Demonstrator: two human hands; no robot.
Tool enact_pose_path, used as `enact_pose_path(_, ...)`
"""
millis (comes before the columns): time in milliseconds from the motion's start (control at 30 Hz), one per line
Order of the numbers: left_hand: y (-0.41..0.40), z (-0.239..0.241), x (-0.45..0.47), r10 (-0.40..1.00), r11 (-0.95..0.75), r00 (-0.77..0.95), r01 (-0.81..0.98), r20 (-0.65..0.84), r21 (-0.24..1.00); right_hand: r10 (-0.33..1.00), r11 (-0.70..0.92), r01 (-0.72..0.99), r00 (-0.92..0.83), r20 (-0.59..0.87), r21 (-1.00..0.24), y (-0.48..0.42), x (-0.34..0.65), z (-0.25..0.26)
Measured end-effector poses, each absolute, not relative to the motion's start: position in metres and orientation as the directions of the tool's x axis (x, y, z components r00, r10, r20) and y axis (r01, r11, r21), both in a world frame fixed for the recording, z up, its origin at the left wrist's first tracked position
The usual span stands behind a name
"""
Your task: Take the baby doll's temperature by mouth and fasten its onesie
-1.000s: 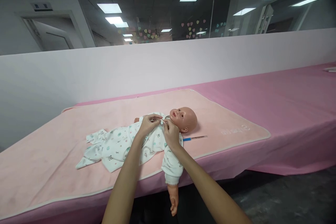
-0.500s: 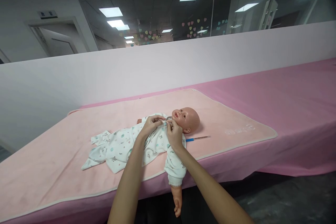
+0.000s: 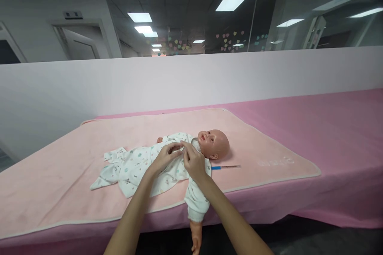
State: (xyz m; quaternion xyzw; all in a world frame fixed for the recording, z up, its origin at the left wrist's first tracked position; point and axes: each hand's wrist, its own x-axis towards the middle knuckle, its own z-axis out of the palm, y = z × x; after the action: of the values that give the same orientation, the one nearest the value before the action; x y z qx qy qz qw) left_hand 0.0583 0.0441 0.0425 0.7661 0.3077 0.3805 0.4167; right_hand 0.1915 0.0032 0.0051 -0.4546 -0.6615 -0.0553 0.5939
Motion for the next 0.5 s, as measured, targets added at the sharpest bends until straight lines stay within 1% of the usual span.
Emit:
enact_pose_path(33,0.04,0.039,0.054,0.789,-0.495,0.5,0.175,0.356,0.851,0.553,0.593,0.666,0.07,0.83,-0.452,0.001,0.191,0.006)
enact_pose_path(100,0.031,0.032,0.051,0.777,-0.582,0.45,0.245,0.44,0.776,0.585,0.592,0.667,0.03,0.81,-0.452,-0.001,0.191,0.006)
enact_pose_path(167,0.023,0.026,0.053,0.734,-0.674,0.412,0.348,0.54,0.651,0.6,0.582,0.669,0.031,0.799,-0.463,-0.002,0.191,0.005)
enact_pose_path(233,0.014,0.02,0.059,0.671,-0.735,0.387,0.458,0.632,0.5,0.602,0.573,0.667,0.052,0.797,-0.476,-0.002,0.192,0.004)
enact_pose_path(300,0.006,0.015,0.064,0.606,-0.757,0.38,0.546,0.699,0.358,0.596,0.57,0.66,0.077,0.799,-0.489,-0.003,0.193,0.004)
enact_pose_path(367,0.001,0.012,0.068,0.555,-0.753,0.38,0.607,0.74,0.253,0.584,0.575,0.653,0.094,0.806,-0.493,-0.003,0.193,0.003)
enact_pose_path(500,-0.004,0.009,0.069,0.468,-0.729,0.362,0.673,0.806,0.122,0.551,0.599,0.633,0.12,0.826,-0.491,-0.005,0.195,0.002)
